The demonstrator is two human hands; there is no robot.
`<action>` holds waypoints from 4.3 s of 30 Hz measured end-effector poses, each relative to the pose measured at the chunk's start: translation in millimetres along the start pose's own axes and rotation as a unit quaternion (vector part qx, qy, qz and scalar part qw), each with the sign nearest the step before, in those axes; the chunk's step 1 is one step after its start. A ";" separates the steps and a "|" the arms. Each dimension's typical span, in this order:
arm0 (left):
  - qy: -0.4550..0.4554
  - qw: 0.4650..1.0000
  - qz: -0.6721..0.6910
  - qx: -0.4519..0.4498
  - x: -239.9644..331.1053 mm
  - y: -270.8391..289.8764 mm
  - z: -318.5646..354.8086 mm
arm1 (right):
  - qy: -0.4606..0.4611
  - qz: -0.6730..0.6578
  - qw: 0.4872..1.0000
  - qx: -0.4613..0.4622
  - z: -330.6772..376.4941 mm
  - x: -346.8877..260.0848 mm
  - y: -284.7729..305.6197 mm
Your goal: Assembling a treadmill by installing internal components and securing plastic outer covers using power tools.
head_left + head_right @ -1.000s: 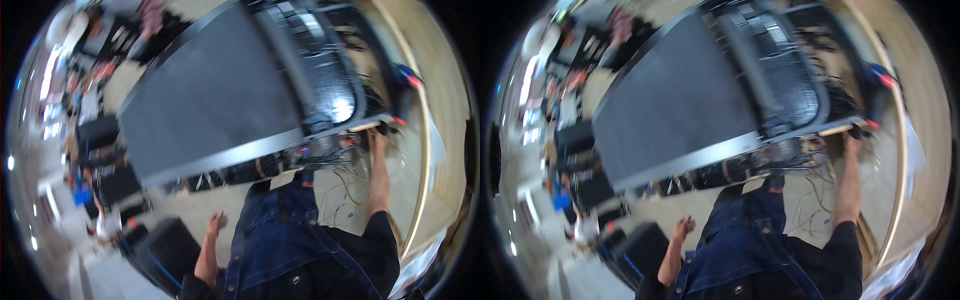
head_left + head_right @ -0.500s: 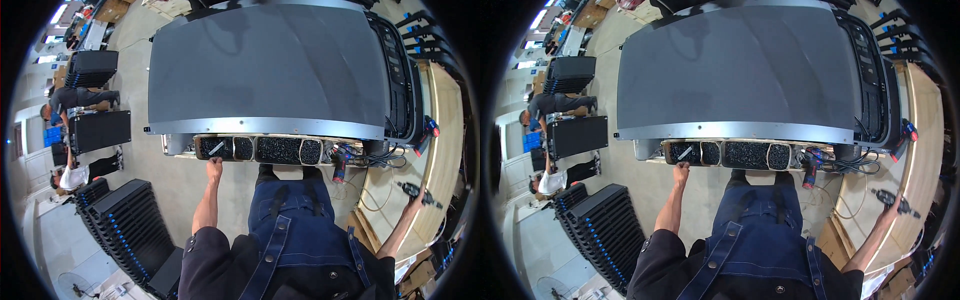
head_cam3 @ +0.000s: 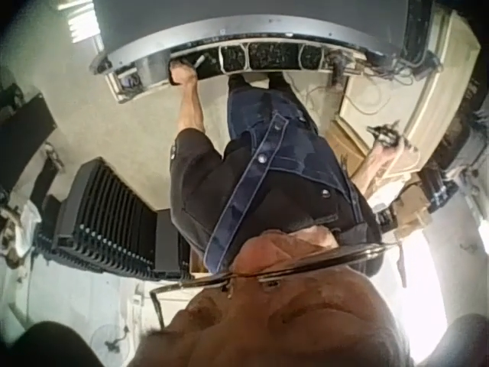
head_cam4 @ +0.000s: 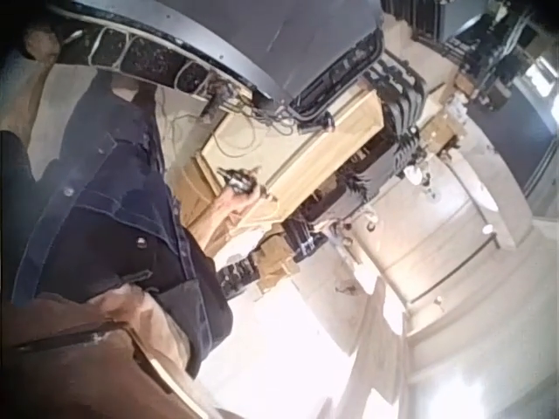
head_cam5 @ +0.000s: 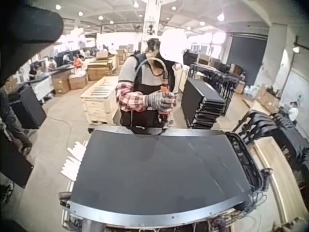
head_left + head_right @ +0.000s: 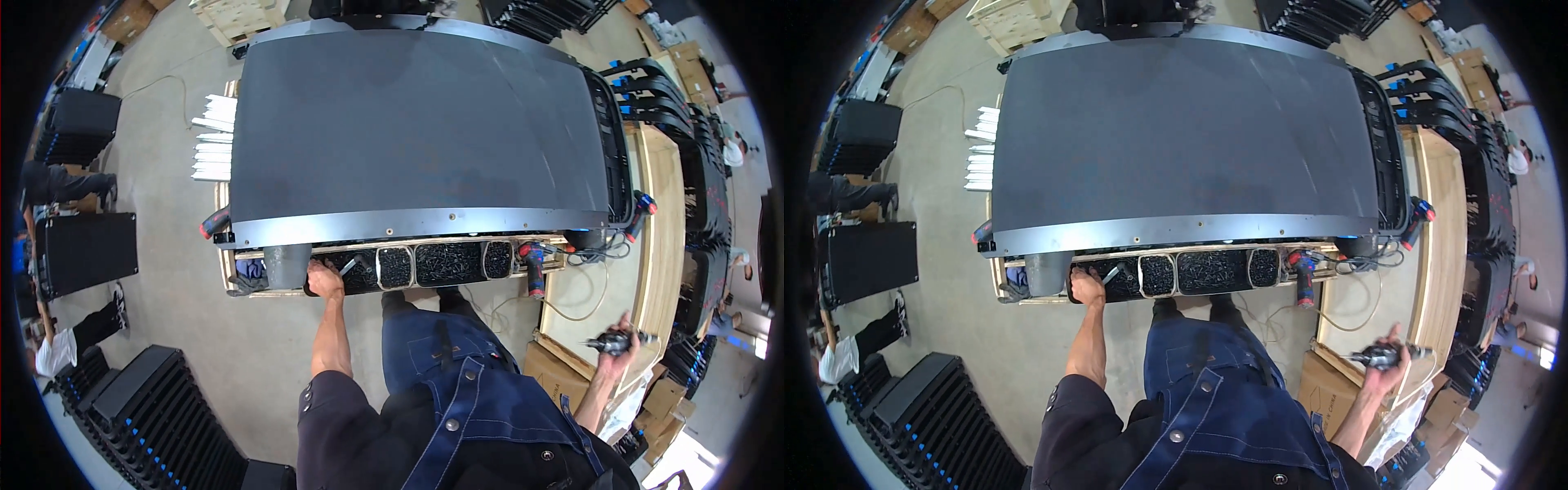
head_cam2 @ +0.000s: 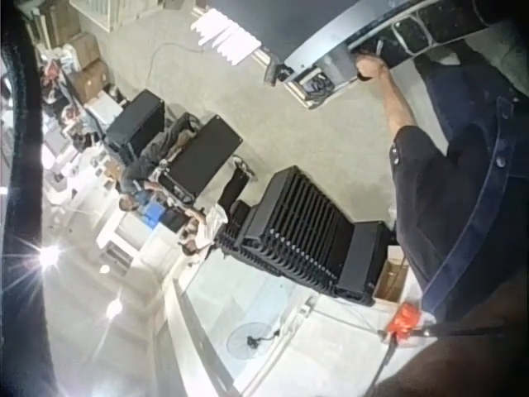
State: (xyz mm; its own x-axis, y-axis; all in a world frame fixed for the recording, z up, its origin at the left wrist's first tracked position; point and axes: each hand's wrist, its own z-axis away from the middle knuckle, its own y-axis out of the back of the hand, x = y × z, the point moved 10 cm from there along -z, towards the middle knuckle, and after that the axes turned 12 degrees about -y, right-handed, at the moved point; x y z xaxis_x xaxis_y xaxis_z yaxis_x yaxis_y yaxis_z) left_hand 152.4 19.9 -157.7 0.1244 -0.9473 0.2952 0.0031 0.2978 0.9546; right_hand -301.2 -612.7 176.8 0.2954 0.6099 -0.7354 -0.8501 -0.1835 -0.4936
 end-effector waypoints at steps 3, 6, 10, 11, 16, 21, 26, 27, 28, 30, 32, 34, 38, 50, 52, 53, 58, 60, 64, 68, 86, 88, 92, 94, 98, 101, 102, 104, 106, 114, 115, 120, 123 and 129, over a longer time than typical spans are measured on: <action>-0.060 0.996 0.060 -0.014 -5.1 9.8 -5.5 | -0.010 0.097 0.995 -0.003 8.2 33.0 -58.9; -0.118 0.980 0.146 0.066 6.7 38.2 6.8 | 0.036 0.201 0.979 -0.024 24.2 56.5 -138.4; 0.034 0.775 0.593 -0.214 67.2 10.7 55.1 | -0.006 0.122 0.982 -0.146 19.2 95.5 -206.3; 0.031 0.739 0.622 -0.257 104.4 30.5 73.7 | -0.037 0.096 0.979 -0.174 20.5 109.9 -230.2; 0.026 0.532 0.758 -0.376 256.3 136.7 150.3 | -0.107 0.051 0.967 -0.227 22.7 156.0 -302.0; 0.023 0.413 0.832 -0.370 317.7 182.3 174.7 | -0.128 0.016 0.949 -0.287 23.8 150.6 -330.1; 0.013 0.434 0.825 -0.361 336.4 185.5 182.4 | -0.137 0.009 0.945 -0.296 11.2 137.7 -321.6; 0.012 0.436 0.825 -0.360 339.8 185.9 184.7 | -0.139 0.007 0.947 -0.291 6.6 137.5 -316.3; 0.013 0.474 0.811 -0.343 338.7 184.5 184.6 | -0.142 0.006 0.948 -0.286 2.1 137.7 -311.7; 0.014 0.511 0.796 -0.323 342.8 185.7 185.5 | -0.151 0.001 0.951 -0.271 -6.0 139.6 -304.2; -0.202 0.777 0.588 -0.100 340.7 236.8 163.8 | -0.159 -0.003 0.954 -0.253 -14.6 142.3 -294.7; -0.287 0.827 0.483 -0.005 353.6 267.2 163.1 | -0.198 -0.049 0.956 -0.209 -25.2 153.2 -282.9; -0.210 0.803 0.549 -0.101 347.3 229.7 152.7 | -0.198 -0.045 0.962 -0.182 -33.7 164.1 -278.8; 0.300 0.270 0.874 -0.272 375.8 112.9 112.7 | 0.089 0.266 0.825 -0.490 25.4 193.5 -448.1; 0.315 0.301 0.859 -0.267 368.5 110.6 112.9 | 0.078 0.293 0.822 -0.482 23.3 203.7 -459.1; 0.292 0.335 0.849 -0.286 361.1 110.4 114.3 | 0.065 0.321 0.793 -0.514 27.7 213.3 -469.2; 0.179 0.654 0.732 -0.069 235.9 138.0 69.1 | -0.062 0.391 0.718 -0.573 34.4 249.8 -495.6; 0.175 0.612 0.771 0.032 188.0 153.5 31.8 | -0.063 0.396 0.699 -0.593 43.9 256.4 -504.5; 0.164 0.613 0.770 0.060 174.3 160.0 18.4 | -0.069 0.424 0.648 -0.628 48.6 269.7 -501.0; 0.171 0.623 0.761 0.064 159.5 156.8 23.7 | 0.002 0.442 0.651 -0.617 50.2 265.3 -493.2; -0.287 0.949 0.040 -0.122 66.3 9.2 18.5 | -0.152 0.718 0.579 -0.356 8.2 471.0 -259.1; -0.320 0.940 0.054 -0.107 66.9 13.5 15.2 | -0.068 0.761 0.497 -0.411 7.1 518.0 -256.5; -0.341 0.928 0.081 -0.123 96.4 52.5 16.9 | 0.070 0.807 0.381 -0.445 -0.2 569.4 -248.8; -0.244 0.931 0.202 -0.181 105.4 78.5 21.6 | 0.048 0.854 0.228 -0.465 -0.5 591.3 -234.4; 0.030 0.794 0.521 -0.312 75.7 63.3 84.5 | 0.079 0.835 0.181 -0.513 5.6 606.9 -223.4; 0.124 0.721 0.599 -0.327 69.0 55.3 142.3 | 0.095 0.833 0.186 -0.512 14.7 605.4 -228.2; 0.120 0.721 0.601 -0.323 74.7 58.0 153.8 | 0.097 0.842 0.192 -0.495 12.2 602.5 -226.7; 0.175 0.641 0.675 -0.319 92.4 66.6 176.2 | 0.123 0.846 0.179 -0.487 9.7 603.5 -225.0; 0.195 0.646 0.668 -0.313 103.1 76.9 188.1 | 0.103 0.846 0.204 -0.481 3.8 605.5 -226.0; 0.189 0.702 0.639 -0.251 109.2 96.4 210.5 | 0.070 0.789 0.357 -0.495 -7.9 565.6 -240.5; 0.195 0.692 0.662 -0.212 112.8 101.2 210.1 | -0.030 0.746 0.467 -0.473 -15.6 555.5 -240.2; 0.172 0.680 0.699 -0.140 144.6 141.6 201.0 | -0.319 0.505 0.647 -0.474 33.5 468.7 -280.1; 0.084 0.703 0.695 -0.126 177.8 168.7 191.8 | -0.320 0.454 0.657 -0.509 67.7 387.6 -310.7; -0.052 0.712 0.692 -0.105 245.5 219.9 186.9 | -0.282 0.382 0.707 -0.525 75.2 302.7 -322.4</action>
State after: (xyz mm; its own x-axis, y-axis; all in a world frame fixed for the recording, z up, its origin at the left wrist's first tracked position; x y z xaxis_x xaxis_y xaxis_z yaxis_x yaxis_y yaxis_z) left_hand -1.8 -169.2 132.2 0.0789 0.2702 0.9596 0.0981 0.9558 -0.2772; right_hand 29.5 -310.9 148.2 -0.5475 0.1806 -0.8171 0.2110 -0.9151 -0.3436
